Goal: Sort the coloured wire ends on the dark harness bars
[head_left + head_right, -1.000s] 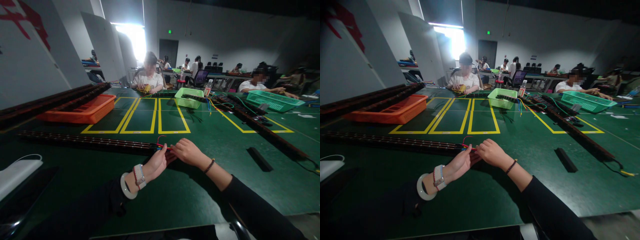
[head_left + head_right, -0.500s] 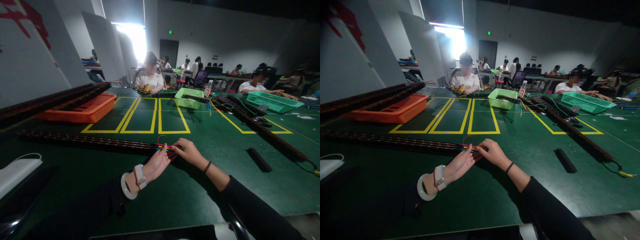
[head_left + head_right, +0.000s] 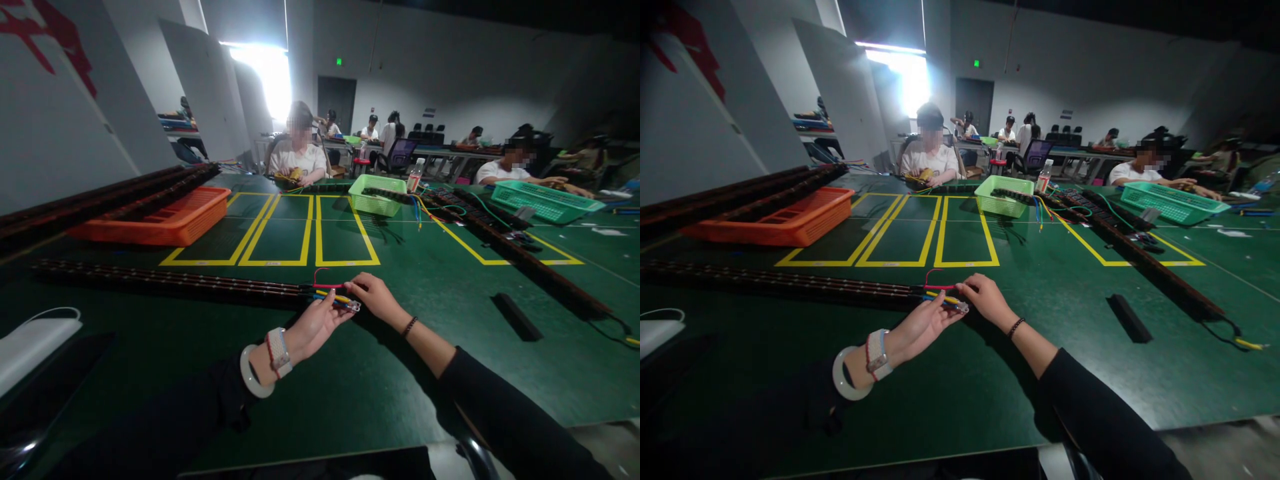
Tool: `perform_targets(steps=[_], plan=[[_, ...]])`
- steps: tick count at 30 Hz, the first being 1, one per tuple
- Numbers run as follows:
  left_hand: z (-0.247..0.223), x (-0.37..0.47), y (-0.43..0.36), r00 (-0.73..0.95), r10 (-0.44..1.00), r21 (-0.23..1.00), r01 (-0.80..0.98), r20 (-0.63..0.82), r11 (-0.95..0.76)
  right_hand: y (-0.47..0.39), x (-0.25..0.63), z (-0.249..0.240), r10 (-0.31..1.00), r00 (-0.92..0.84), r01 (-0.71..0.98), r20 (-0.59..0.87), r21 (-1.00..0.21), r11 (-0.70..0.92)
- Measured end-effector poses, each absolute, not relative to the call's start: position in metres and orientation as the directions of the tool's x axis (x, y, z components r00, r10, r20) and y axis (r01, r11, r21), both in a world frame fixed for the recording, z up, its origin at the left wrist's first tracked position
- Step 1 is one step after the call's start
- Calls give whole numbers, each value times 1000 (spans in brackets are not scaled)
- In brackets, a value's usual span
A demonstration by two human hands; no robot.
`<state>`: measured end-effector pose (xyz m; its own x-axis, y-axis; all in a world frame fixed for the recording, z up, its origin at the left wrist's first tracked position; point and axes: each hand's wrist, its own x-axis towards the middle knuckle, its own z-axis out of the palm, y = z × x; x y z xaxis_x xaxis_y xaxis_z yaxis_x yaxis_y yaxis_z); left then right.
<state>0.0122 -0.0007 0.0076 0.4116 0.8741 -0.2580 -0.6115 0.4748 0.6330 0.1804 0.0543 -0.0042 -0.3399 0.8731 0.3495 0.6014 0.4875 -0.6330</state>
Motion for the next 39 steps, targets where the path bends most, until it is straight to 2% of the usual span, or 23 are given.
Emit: perform_targets(steps=[6, 9, 12, 14, 16, 19, 21, 24, 31, 39], plan=[[8, 12, -2, 437, 866, 672, -568, -242, 474, 63, 180, -10, 847, -312, 671, 430, -532, 516], [7, 12, -1, 442, 863, 657, -578, -247, 484, 59, 181, -8, 850, -311, 698, 425, -505, 508], [5, 13, 0, 434, 863, 637, -594, -260, 491, 48, 185, 0, 838, -288, 762, 463, -419, 494], [3, 13, 1, 431, 868, 627, -612, -246, 482, 41, 189, 8, 785, -316, 792, 534, -307, 528], [2, 13, 0, 429, 874, 628, -621, -227, 468, 35, 193, 17, 677, -454, 767, 579, -133, 627], [3, 13, 0, 447, 865, 640, -601, -227, 479, 29, 195, 25, 476, -716, 609, 510, 124, 783], [4, 13, 0, 453, 861, 634, -602, -230, 485, 28, 193, 26, 388, -800, 519, 458, 204, 830], [4, 14, 0, 437, 874, 617, -633, -214, 467, 30, 191, 22, 381, -797, 516, 469, 201, 833], [1, 12, 1, 434, 873, 632, -618, -223, 468, 37, 192, 13, 523, -627, 700, 577, 122, 704], [3, 13, 0, 394, 886, 644, -618, -243, 451, 46, 189, 9, 585, -529, 795, 615, 118, 595]])
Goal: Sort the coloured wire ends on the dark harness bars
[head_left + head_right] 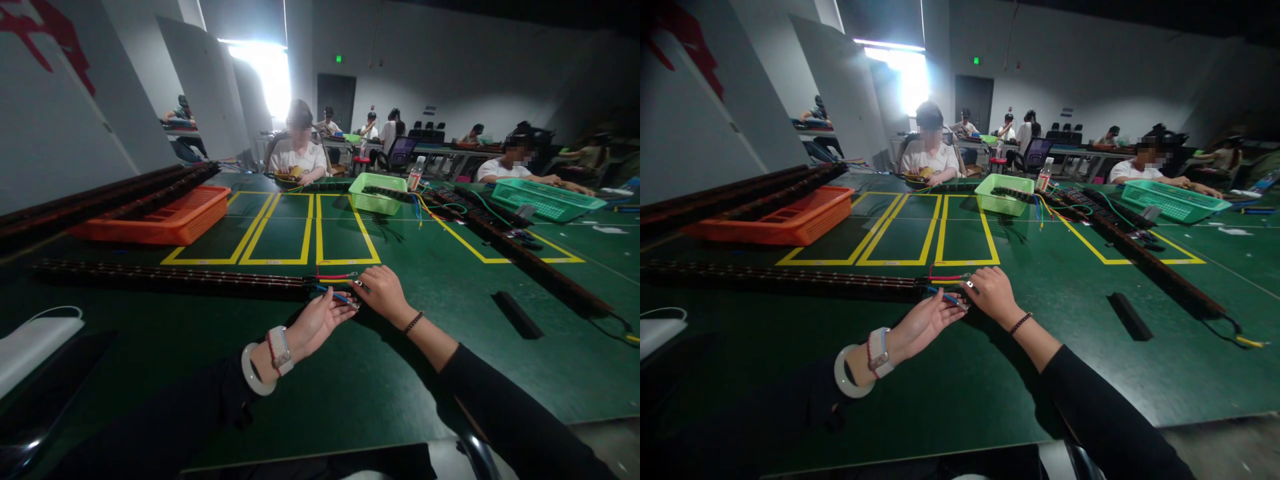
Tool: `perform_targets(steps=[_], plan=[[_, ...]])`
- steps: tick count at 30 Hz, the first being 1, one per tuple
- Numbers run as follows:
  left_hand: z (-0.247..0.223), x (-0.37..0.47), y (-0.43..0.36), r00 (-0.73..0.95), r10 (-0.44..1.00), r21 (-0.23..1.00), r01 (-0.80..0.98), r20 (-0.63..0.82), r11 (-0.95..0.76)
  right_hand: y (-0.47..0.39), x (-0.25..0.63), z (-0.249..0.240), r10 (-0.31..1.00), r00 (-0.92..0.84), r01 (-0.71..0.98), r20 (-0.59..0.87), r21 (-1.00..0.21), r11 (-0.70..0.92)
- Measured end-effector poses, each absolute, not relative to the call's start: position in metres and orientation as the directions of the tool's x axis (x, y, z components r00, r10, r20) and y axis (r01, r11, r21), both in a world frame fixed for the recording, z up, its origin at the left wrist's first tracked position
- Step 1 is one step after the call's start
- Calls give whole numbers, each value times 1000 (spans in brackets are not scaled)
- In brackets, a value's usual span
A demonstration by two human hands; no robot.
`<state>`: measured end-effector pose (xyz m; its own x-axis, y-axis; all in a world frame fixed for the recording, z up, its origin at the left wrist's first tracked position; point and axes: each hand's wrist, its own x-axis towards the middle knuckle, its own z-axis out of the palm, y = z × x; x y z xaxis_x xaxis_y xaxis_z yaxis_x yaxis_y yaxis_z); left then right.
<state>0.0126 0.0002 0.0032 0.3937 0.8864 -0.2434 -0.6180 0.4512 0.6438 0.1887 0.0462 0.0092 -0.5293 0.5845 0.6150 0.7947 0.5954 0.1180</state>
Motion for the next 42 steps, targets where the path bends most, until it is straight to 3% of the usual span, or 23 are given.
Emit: perform_targets(steps=[8, 15, 22, 29, 33, 37, 42], plan=[[-3, 12, 2, 408, 888, 634, -635, -211, 442, 38, 194, 18, 562, -554, 767, 614, 114, 632], [6, 12, -2, 391, 891, 663, -606, -231, 439, 26, 195, 28, 383, -768, 586, 513, 321, 744], [5, 11, 0, 406, 886, 645, -619, -226, 448, 28, 197, 28, 335, -825, 521, 455, 383, 763], [4, 10, 2, 430, 881, 612, -647, -199, 454, 28, 196, 25, 443, -728, 634, 523, 268, 726], [3, 10, 3, 432, 877, 603, -649, -209, 464, 30, 196, 21, 424, -760, 591, 492, 251, 767], [3, 11, 1, 417, 879, 653, -602, -232, 458, 34, 196, 19, 400, -817, 524, 416, 243, 817], [3, 10, -3, 554, 805, 784, -395, -212, 479, 34, 193, 20, 427, -792, 541, 437, 177, 822]])
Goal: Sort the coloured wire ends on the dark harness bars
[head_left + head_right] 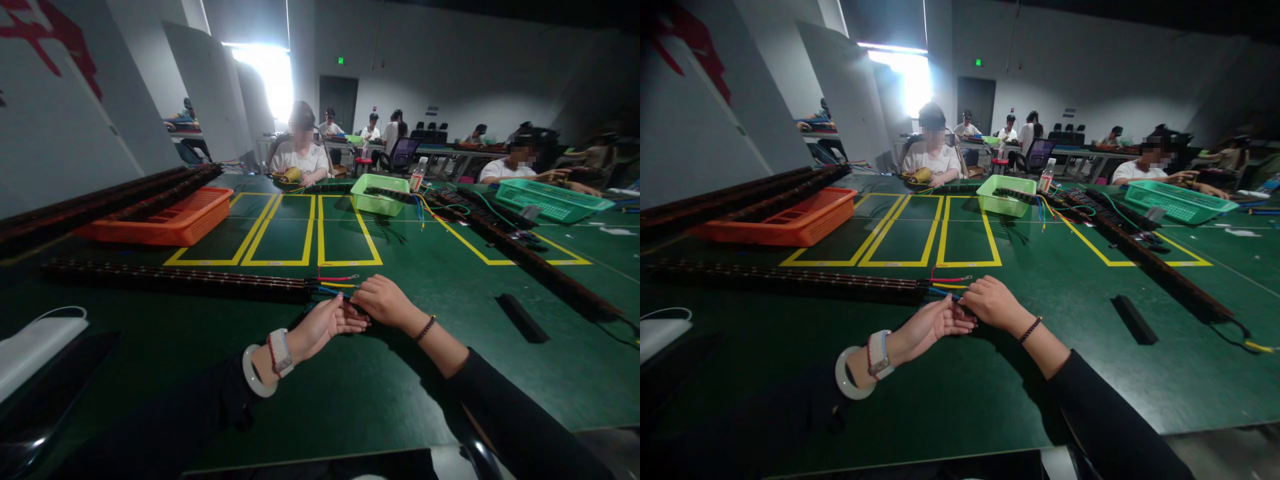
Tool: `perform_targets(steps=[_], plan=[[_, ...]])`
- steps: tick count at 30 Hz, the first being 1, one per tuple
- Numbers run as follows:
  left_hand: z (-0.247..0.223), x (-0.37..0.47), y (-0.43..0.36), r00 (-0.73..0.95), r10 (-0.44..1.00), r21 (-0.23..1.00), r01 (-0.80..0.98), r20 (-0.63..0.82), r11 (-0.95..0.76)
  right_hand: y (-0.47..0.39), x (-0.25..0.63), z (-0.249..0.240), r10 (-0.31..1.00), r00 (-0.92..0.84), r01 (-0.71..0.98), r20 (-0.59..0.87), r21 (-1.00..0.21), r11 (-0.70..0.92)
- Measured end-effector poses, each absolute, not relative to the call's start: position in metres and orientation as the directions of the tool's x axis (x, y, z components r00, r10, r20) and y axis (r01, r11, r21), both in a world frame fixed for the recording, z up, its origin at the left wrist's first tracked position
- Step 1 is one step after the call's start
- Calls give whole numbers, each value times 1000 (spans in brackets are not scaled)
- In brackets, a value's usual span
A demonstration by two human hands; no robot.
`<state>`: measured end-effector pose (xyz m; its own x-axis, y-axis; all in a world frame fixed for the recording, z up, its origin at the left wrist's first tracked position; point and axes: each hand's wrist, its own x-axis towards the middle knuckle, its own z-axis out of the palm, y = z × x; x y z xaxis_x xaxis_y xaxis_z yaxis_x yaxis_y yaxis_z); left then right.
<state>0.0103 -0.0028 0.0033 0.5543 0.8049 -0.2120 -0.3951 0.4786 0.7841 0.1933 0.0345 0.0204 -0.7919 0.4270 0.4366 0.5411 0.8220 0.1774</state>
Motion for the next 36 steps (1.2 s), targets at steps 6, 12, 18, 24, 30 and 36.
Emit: perform_targets(steps=[6, 12, 18, 24, 30, 36], plan=[[7, 10, -8, 599, 784, 878, -276, -161, 392, 34, 192, 19, 479, -756, 583, 446, 125, 803], [4, 10, -7, 616, 776, 892, -264, -137, 368, 33, 195, 19, 490, -774, 582, 400, 147, 800], [6, 9, -8, 625, 768, 902, -241, -137, 357, 31, 193, 20, 532, -708, 650, 464, 134, 748], [8, 11, -9, 612, 777, 907, -232, -146, 353, 34, 182, 7, 697, -537, 706, 476, -200, 680], [-2, 13, -5, 602, 789, 878, -308, -119, 367, 38, 172, -4, 771, -489, 700, 408, -344, 626], [-6, 11, 0, 588, 788, 813, -358, -186, 459, 39, 167, -2, 749, -434, 701, 500, -334, 630]])
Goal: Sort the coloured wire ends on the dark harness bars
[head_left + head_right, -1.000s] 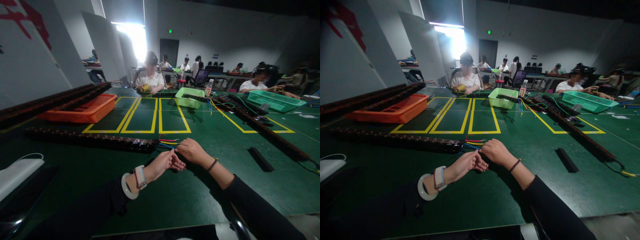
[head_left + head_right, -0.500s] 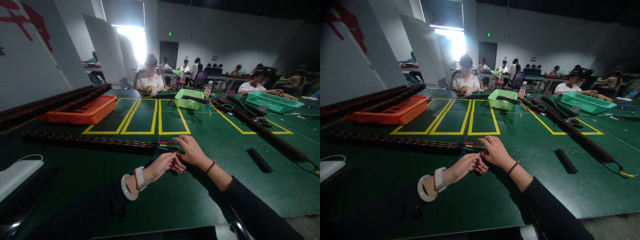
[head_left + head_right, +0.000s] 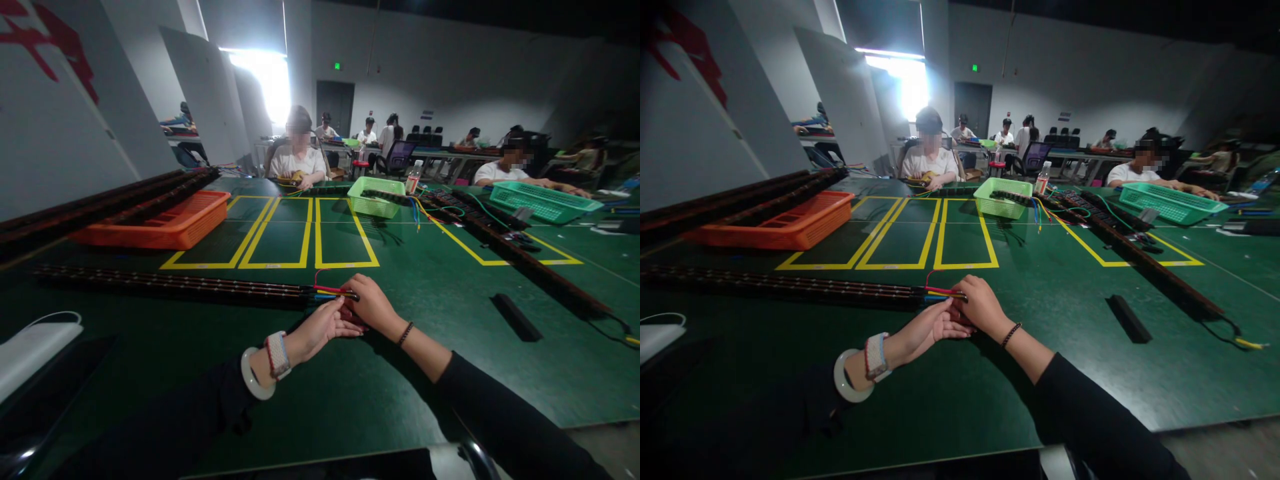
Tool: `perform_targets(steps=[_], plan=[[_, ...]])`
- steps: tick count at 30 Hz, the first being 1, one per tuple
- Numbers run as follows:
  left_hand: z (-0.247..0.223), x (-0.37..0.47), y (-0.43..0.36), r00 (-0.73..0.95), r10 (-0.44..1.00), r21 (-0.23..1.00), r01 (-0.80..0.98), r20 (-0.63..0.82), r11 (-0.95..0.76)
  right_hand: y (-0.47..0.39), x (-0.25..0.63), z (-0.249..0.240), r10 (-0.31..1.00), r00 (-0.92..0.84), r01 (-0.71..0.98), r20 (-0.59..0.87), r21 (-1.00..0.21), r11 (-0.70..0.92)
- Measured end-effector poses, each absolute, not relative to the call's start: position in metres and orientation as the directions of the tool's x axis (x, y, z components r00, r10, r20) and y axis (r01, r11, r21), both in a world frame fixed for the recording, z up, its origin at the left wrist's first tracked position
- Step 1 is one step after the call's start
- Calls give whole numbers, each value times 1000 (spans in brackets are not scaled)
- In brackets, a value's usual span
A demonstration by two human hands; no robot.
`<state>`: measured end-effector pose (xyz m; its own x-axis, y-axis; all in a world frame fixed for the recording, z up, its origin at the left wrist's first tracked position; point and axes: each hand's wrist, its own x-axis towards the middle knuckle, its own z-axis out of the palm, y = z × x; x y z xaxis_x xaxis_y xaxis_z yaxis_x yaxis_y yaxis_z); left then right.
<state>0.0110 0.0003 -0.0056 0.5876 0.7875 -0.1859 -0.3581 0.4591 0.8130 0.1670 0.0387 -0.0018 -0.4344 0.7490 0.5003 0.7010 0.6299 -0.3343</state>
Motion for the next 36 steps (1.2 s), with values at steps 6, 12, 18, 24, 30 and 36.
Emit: perform_targets(steps=[6, 12, 18, 24, 30, 36], plan=[[0, 13, 2, 498, 848, 693, -548, -180, 468, 33, 164, 4, 619, -518, 736, 590, -62, 674], [0, 16, 2, 403, 901, 618, -672, -157, 408, 27, 167, 12, 443, -736, 643, 512, 321, 696], [-2, 15, 5, 384, 898, 591, -681, -216, 433, 28, 170, 16, 351, -828, 522, 438, 371, 768], [0, 16, 4, 365, 906, 589, -692, -212, 417, 29, 180, 27, 373, -780, 563, 503, 302, 770], [3, 15, 2, 371, 899, 600, -672, -234, 434, 30, 185, 31, 418, -806, 564, 420, 327, 759], [-2, 15, 4, 385, 904, 621, -667, -185, 411, 29, 183, 33, 366, -849, 502, 382, 364, 785]])
